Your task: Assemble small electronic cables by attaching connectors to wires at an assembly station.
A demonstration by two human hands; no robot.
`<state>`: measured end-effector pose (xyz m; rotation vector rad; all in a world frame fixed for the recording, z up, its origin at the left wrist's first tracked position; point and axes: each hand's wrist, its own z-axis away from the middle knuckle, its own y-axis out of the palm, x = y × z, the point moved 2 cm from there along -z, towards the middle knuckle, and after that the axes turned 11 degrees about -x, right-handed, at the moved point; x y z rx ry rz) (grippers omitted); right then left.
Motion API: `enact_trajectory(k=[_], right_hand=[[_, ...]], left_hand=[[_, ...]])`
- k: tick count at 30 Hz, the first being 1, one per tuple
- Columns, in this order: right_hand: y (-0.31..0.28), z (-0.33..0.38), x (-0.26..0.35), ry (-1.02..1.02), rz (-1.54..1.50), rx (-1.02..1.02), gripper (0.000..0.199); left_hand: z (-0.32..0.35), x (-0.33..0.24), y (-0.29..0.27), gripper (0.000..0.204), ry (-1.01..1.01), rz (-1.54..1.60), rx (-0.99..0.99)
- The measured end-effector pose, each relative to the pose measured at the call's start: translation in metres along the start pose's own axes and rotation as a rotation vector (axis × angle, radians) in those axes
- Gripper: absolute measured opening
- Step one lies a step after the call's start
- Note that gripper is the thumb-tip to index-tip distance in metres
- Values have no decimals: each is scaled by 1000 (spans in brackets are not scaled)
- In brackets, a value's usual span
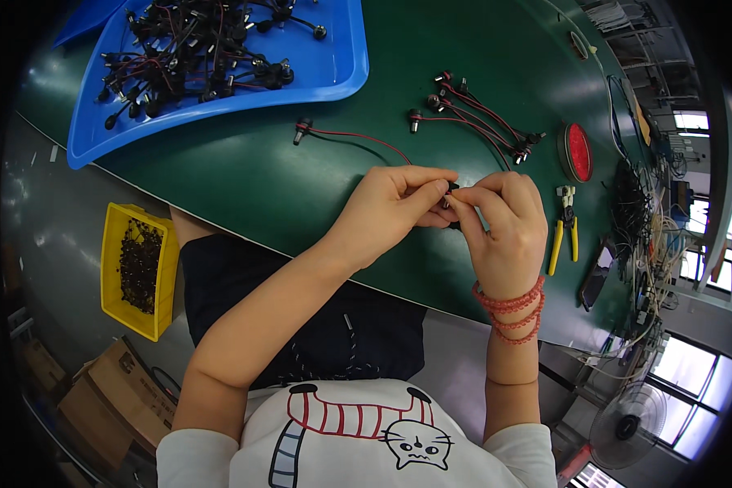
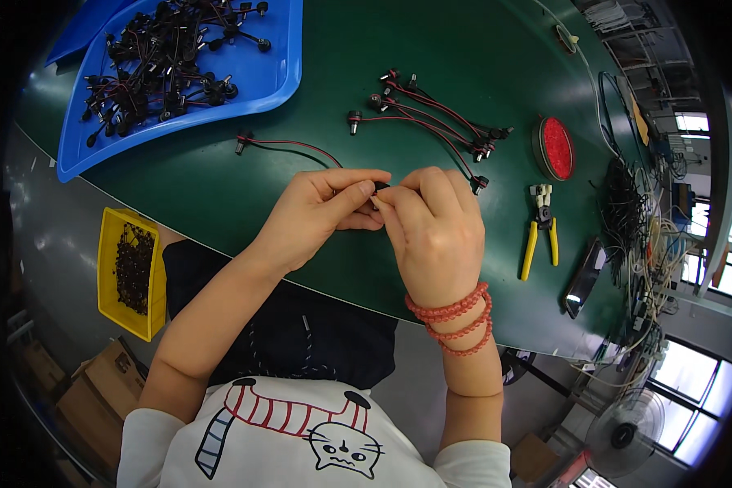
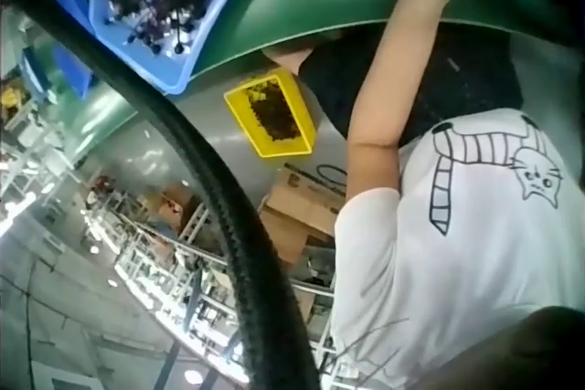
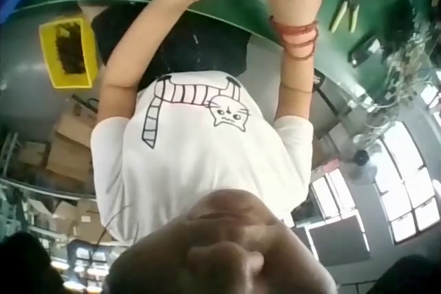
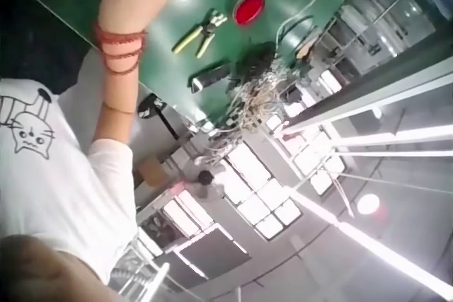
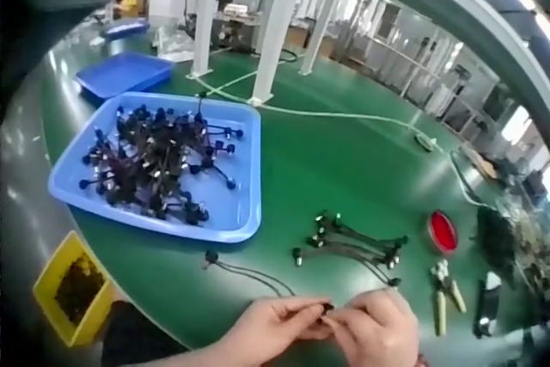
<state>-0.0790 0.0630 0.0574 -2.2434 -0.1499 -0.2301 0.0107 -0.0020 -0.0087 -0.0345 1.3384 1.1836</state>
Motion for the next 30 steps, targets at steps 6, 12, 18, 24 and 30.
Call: enact_trajectory(k=[6,12,18,24,30], right_hand=[[-2,-2,-2,62,-66,7,10],[-1,6,-14,398,-346,128,9],[13,20,-27,838,-898,173,11],[18,23,-27,985,-1024,199,15],[17,35,-25,1018,-1046,121,19]], left_hand=[[-1,-1,-1,23,-49,26,9],[0,-1,0,23,-30,-16,-10],[1,0,0,22,22,-24,9],[2,2,1,23,74,-39,23],[17,-3,5,27,354,-346,28]])
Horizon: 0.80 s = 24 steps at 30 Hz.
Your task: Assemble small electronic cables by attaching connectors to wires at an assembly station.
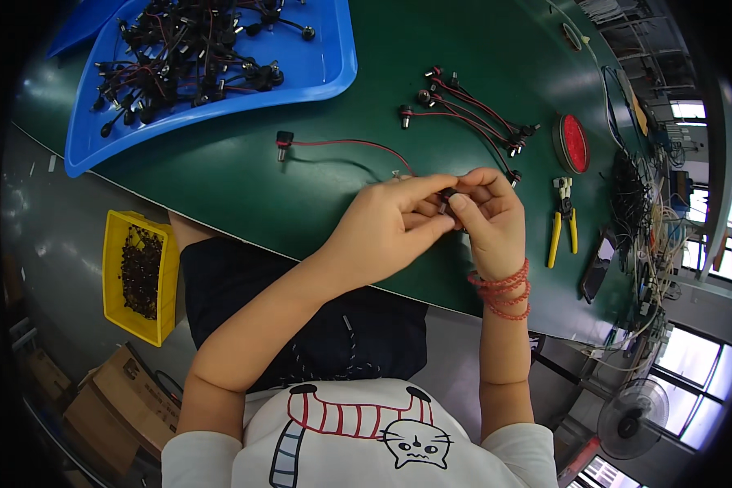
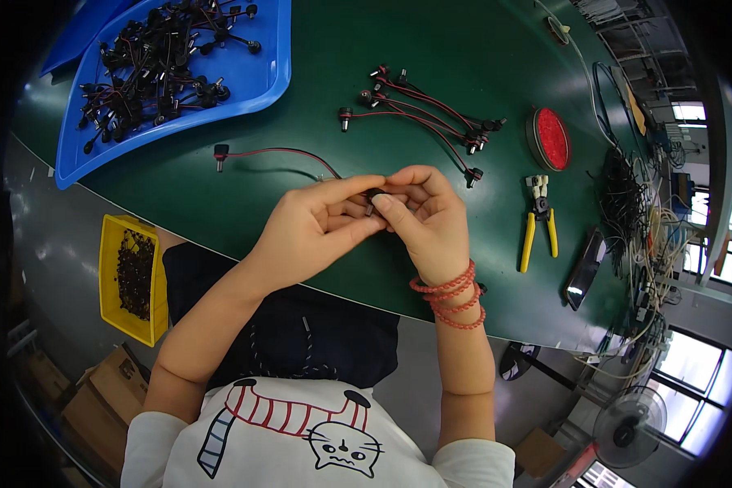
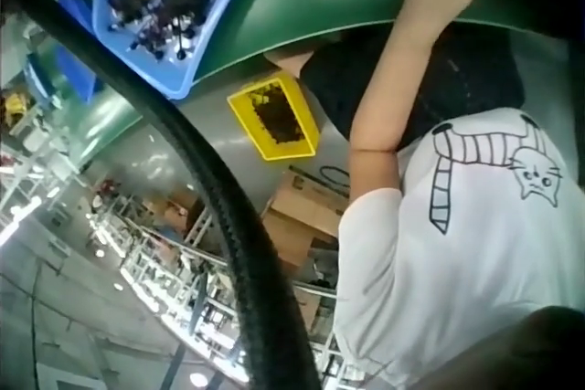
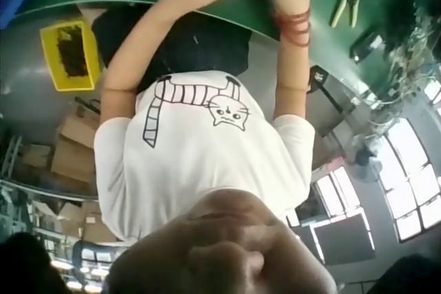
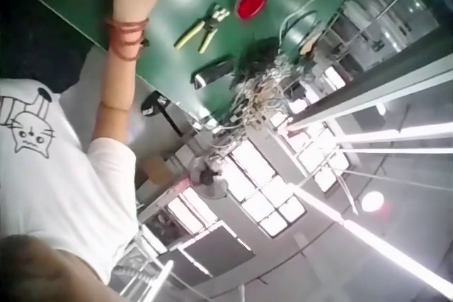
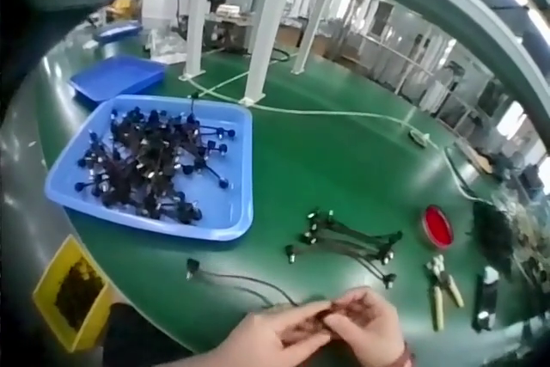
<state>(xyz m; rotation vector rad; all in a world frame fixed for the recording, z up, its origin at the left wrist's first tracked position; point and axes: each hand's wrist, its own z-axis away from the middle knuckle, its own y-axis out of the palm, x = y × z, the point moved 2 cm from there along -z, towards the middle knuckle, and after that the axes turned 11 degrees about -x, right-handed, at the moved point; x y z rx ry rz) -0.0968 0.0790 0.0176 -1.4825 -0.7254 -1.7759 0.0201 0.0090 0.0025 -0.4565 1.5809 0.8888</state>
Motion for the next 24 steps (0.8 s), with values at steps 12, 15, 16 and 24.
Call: enact_trajectory(k=[12,15,16,24], right_hand=[[-5,15,7,55,-361,175,27],[-5,21,11,63,-296,146,27],[-5,22,12,66,-263,133,27],[-7,23,12,114,-349,132,29]], left_hand=[[4,-37,1,32,478,-696,141],[6,-38,2,32,447,-699,172],[6,-38,2,32,461,-719,180],[4,-36,2,29,416,-650,225]])
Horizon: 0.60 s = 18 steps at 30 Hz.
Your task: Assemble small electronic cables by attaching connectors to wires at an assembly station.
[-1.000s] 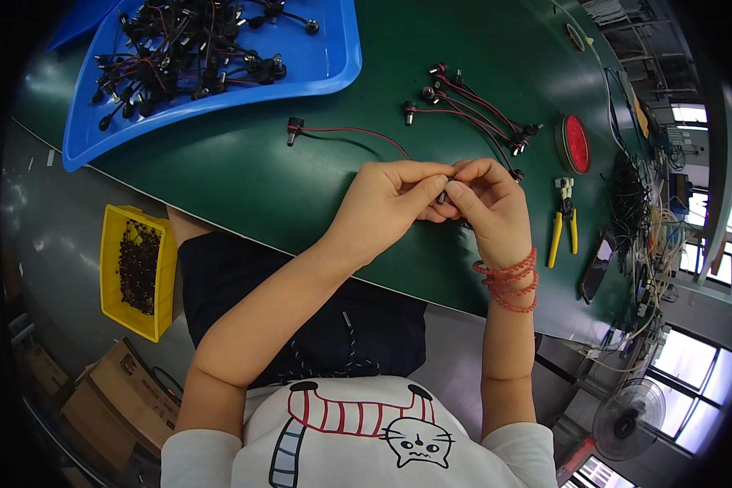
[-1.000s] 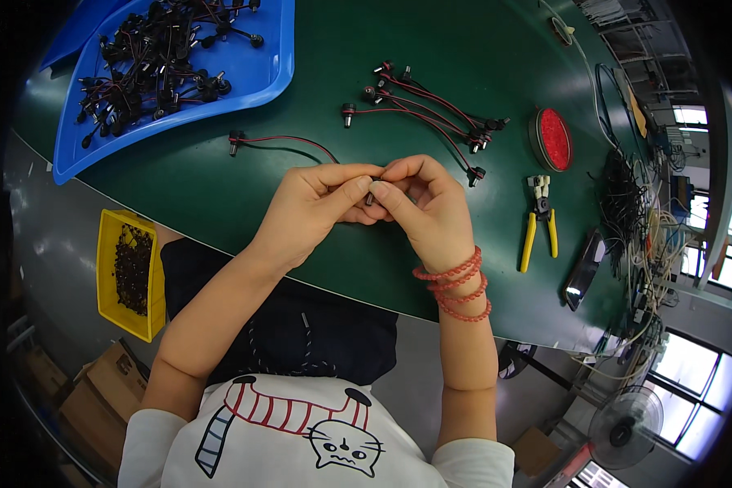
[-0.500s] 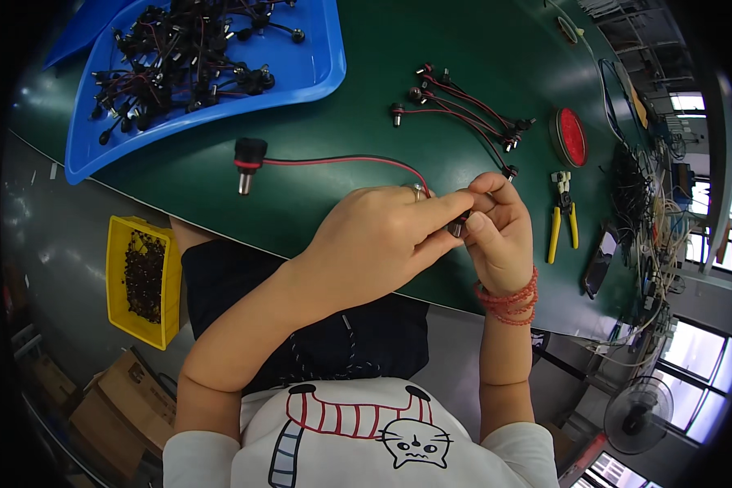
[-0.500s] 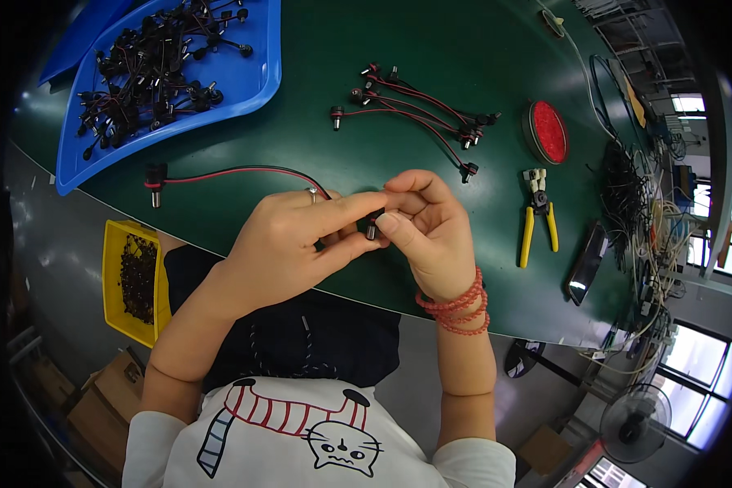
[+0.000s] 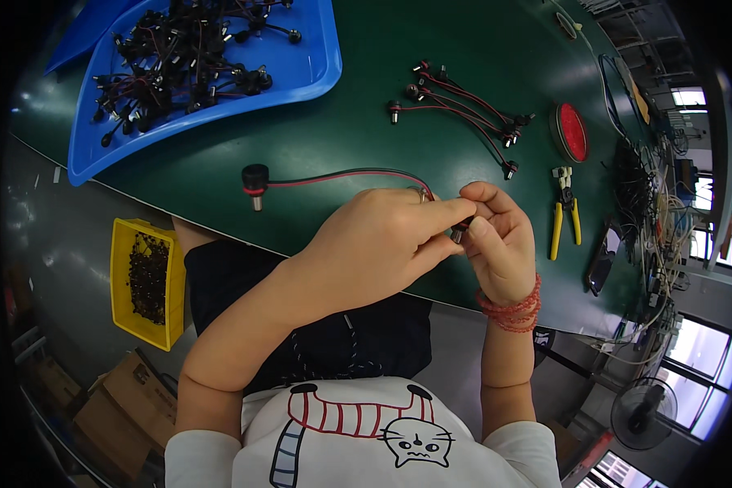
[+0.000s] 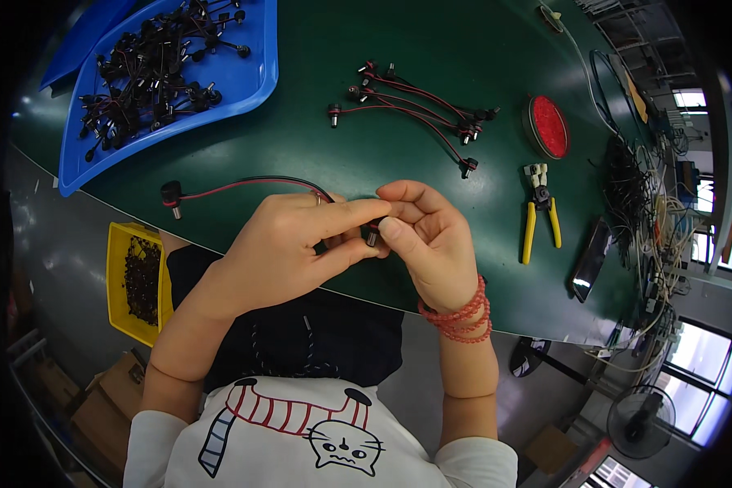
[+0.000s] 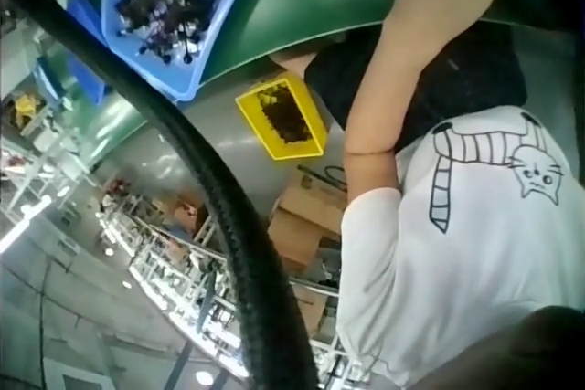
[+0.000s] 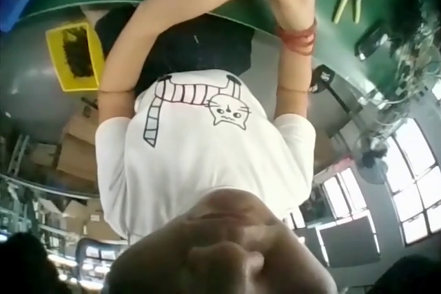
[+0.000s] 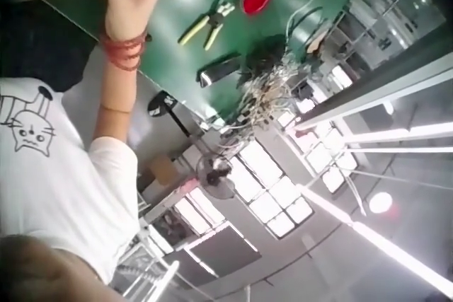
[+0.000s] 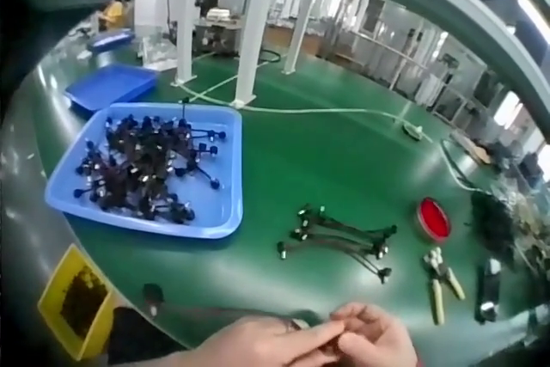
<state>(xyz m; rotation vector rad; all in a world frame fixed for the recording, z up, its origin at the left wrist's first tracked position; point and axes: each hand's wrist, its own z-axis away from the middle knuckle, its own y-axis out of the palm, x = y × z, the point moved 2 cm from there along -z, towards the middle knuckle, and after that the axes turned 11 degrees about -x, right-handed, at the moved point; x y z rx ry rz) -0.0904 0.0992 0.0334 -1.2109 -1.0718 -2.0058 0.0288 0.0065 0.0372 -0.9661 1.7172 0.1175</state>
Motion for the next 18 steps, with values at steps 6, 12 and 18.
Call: enact_trajectory(k=[6,12,18], right_hand=[[-3,-2,12,-126,136,-63,29],[-46,-32,41,-310,166,-251,26],[-86,-73,43,-344,526,-359,25]], left_hand=[[-3,-3,6,51,-157,228,21],[12,4,12,43,-78,171,163],[13,16,10,20,32,-54,31]])
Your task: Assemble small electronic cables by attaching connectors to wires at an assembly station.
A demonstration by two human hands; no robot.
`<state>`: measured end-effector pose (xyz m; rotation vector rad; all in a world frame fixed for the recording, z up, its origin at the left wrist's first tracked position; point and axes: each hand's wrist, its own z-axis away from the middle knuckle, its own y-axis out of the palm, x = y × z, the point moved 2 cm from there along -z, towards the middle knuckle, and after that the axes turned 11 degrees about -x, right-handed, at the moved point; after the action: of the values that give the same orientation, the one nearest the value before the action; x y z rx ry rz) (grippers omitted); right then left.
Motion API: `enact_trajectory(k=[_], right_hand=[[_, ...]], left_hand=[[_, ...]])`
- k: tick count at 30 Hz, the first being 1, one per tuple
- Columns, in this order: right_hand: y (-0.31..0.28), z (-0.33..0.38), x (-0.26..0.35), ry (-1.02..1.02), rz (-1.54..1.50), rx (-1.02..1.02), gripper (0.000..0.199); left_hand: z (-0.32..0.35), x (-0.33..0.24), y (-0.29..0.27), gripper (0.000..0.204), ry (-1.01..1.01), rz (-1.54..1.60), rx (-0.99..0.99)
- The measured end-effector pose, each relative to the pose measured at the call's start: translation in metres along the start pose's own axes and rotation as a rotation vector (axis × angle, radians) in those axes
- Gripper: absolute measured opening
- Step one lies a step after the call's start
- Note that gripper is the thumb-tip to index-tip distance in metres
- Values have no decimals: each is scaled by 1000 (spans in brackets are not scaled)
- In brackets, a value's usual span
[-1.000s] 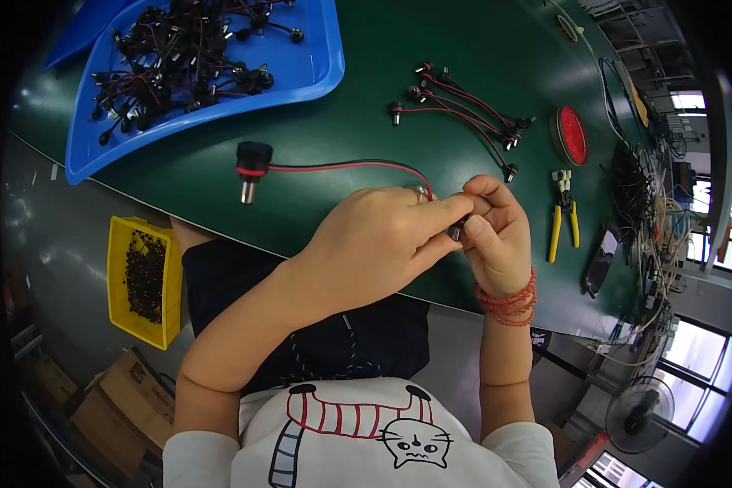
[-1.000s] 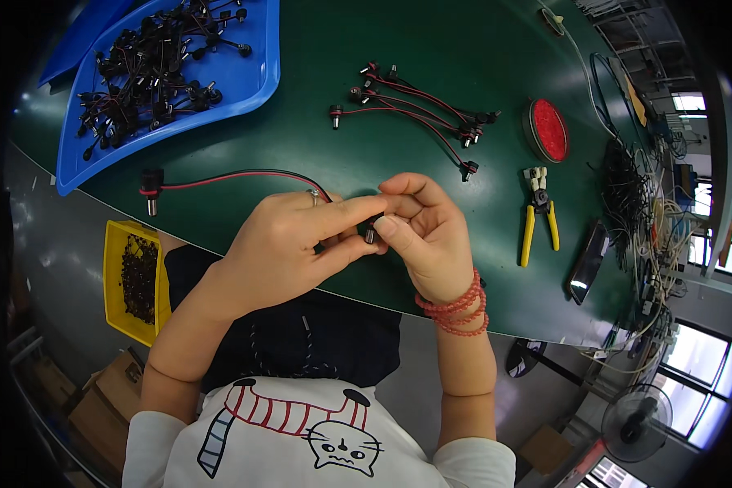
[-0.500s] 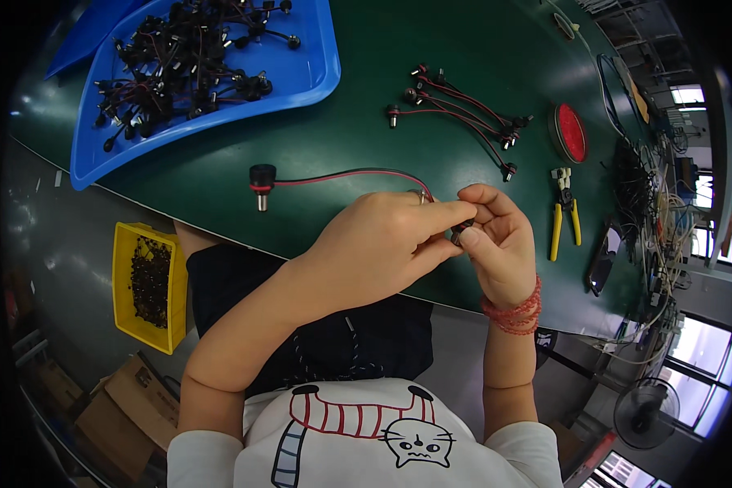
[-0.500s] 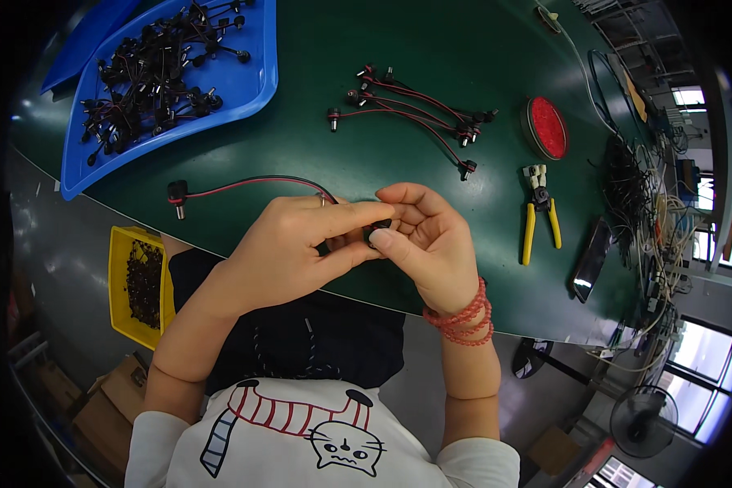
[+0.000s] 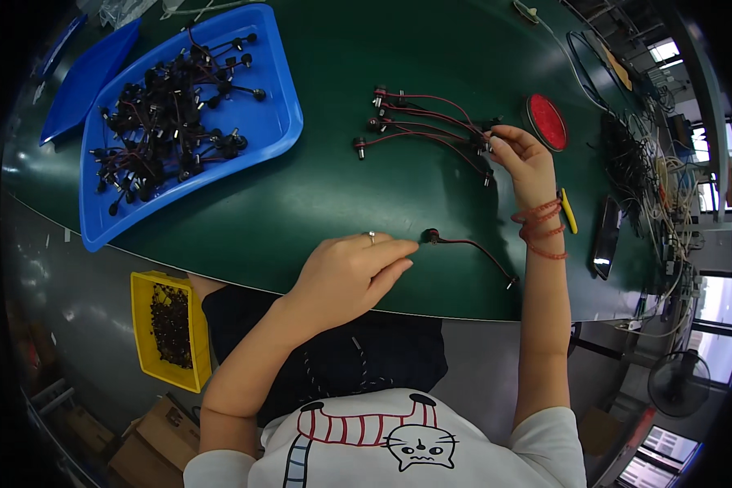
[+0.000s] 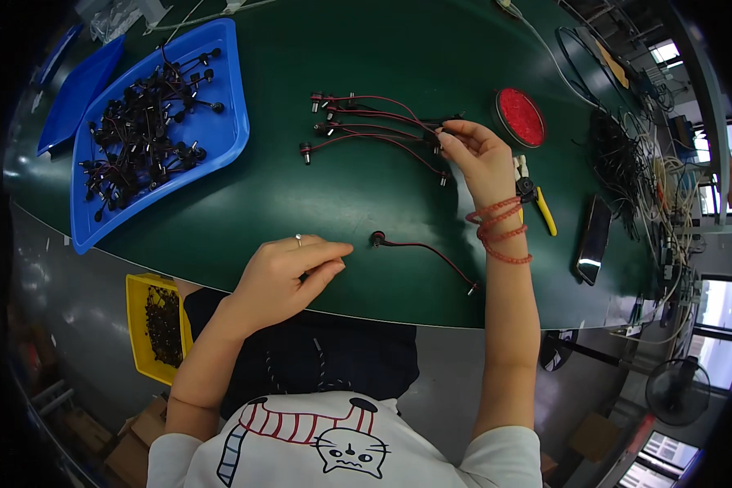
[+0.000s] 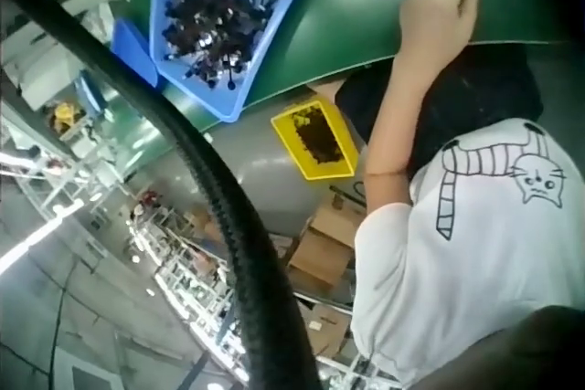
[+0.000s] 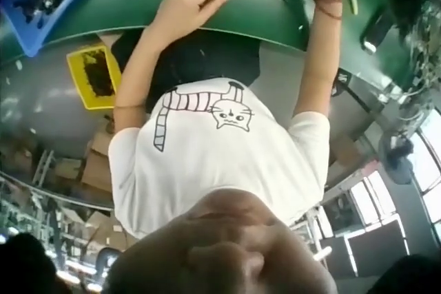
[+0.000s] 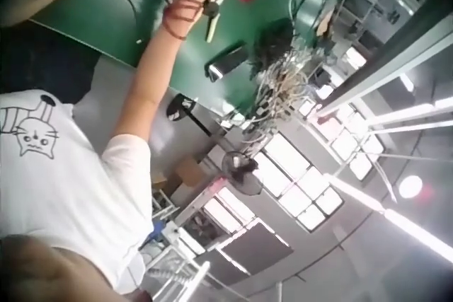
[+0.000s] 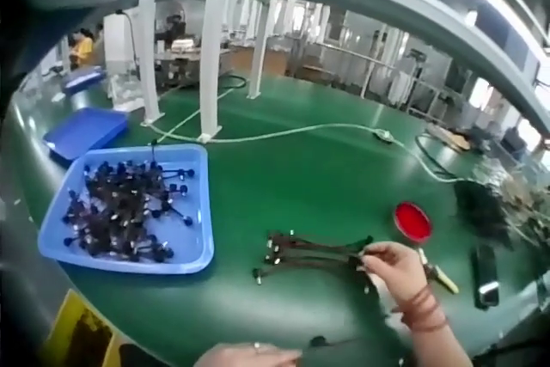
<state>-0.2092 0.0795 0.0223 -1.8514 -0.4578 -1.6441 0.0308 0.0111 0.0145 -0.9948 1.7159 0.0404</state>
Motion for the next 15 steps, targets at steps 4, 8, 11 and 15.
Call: enact_trajectory(k=[4,8,11,15], right_hand=[[-14,2,-7,-115,318,-41,25],[-28,34,10,-318,525,-58,22],[-44,75,21,-267,623,149,29],[-44,123,22,-233,723,321,30]], left_hand=[[-6,5,0,18,-8,-124,-68],[-16,1,8,14,-75,-177,-64],[-29,-10,21,13,-75,-280,26],[-26,-10,36,13,-45,-328,107]])
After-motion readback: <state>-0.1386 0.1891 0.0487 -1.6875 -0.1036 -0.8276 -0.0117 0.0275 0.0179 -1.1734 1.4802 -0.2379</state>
